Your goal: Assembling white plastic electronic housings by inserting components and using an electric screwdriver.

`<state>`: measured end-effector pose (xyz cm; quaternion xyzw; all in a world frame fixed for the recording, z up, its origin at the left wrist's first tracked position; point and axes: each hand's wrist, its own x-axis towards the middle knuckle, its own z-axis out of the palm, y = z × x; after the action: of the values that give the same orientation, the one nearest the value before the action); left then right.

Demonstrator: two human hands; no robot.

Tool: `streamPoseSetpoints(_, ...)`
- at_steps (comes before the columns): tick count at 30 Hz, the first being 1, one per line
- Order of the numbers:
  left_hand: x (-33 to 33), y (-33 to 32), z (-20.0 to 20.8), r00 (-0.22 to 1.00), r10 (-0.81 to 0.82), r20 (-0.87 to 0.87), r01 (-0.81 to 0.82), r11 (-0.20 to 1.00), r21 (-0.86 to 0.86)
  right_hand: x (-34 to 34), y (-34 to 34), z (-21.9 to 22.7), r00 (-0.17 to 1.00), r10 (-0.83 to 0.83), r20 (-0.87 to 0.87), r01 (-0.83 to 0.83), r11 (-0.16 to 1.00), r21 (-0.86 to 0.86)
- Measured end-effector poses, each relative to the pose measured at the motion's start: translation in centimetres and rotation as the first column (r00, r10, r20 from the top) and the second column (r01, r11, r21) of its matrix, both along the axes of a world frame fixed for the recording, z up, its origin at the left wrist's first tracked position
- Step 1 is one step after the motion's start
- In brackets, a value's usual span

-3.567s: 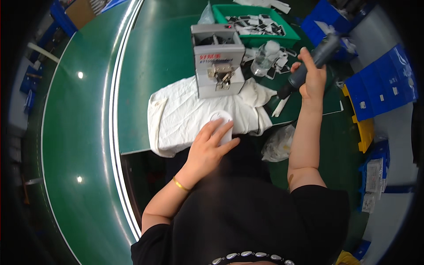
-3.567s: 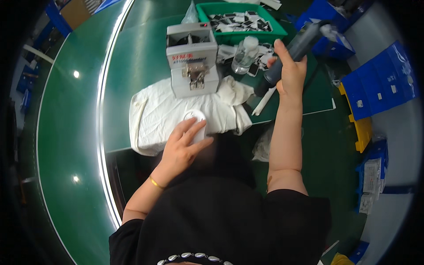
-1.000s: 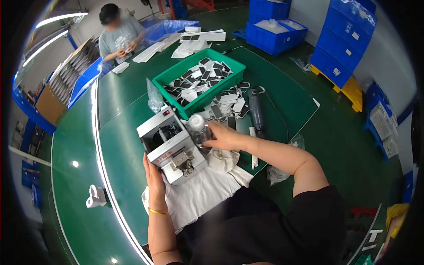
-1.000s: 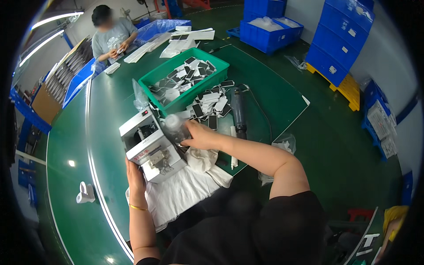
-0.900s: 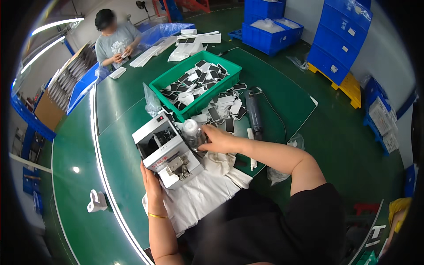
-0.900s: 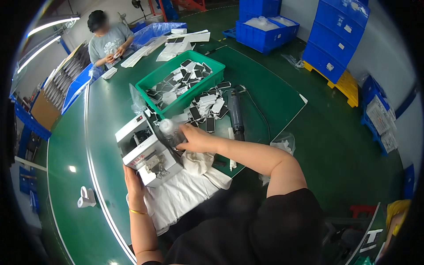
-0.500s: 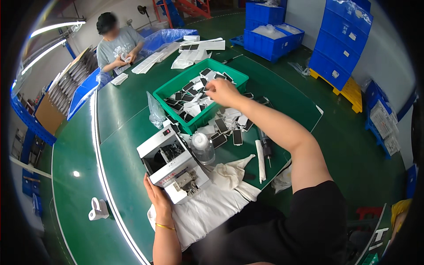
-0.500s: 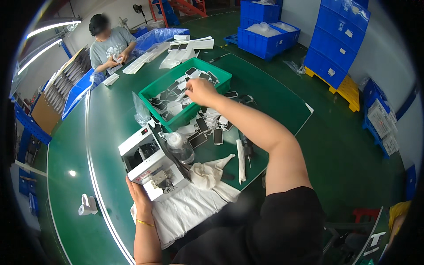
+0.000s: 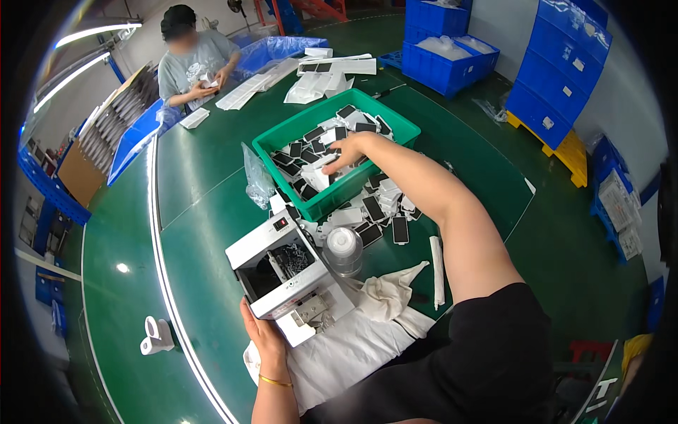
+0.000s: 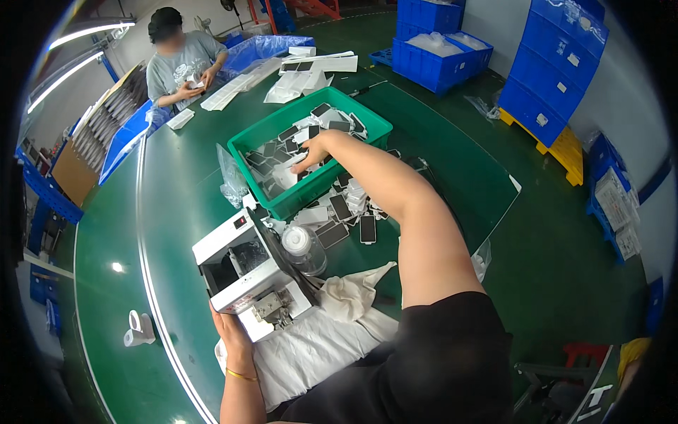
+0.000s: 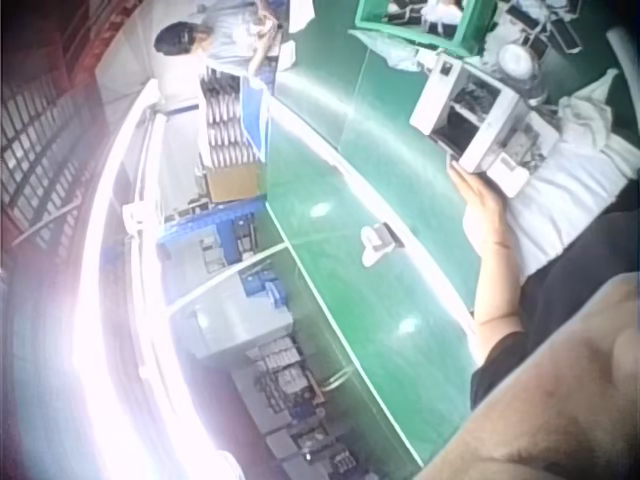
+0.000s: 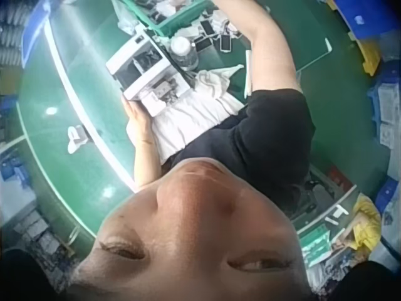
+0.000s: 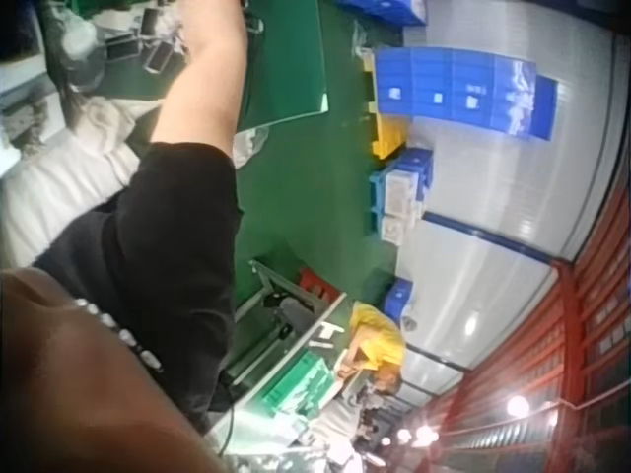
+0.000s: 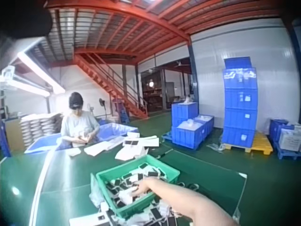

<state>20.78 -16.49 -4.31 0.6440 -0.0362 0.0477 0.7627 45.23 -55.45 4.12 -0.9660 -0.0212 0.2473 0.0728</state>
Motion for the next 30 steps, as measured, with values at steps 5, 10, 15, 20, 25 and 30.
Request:
streamPoseSetpoints(5, 0.4, 0.0, -0.3, 1.000, -0.022, -0.014, 0.022, 0.999, -0.023, -1.4, 1.6, -0.8, 0.995, 0.097, -0.016, -0.097, 0.995, -0.027)
streamPoseSetpoints(10, 0.7, -0.5, -0.4, 0.999, 0.030, 0.023, -0.029, 1.000, -0.010, -1.9, 1.4, -1.6, 0.987, -0.018, 0.160, 0.018, 1.000, 0.001)
streamPoseSetpoints(15, 0.9, -0.5, -0.9, 0.997, 0.061, 0.053, -0.066, 0.994, 0.083, -2.3, 0.0, -2.1, 0.956, 0.014, 0.292, -0.047, 0.993, 0.106)
streamPoseSetpoints(20, 1.0, 0.4, -1.7, 0.999, 0.036, 0.040, -0.041, 0.988, 0.151, -2.1, -0.3, -2.9, 0.889, 0.027, 0.456, -0.140, 0.966, 0.217)
streamPoseSetpoints(25, 1.2, 0.3, -1.7, 0.996, 0.043, 0.074, -0.057, 0.979, 0.194, -2.4, 0.2, -3.0, 0.659, -0.198, 0.726, 0.047, 0.974, 0.223)
streamPoseSetpoints(30, 1.2, -0.5, -0.8, 0.998, 0.037, 0.047, -0.047, 0.975, 0.218, -3.9, -2.6, 0.5, 0.386, -0.498, 0.777, -0.043, 0.831, 0.554)
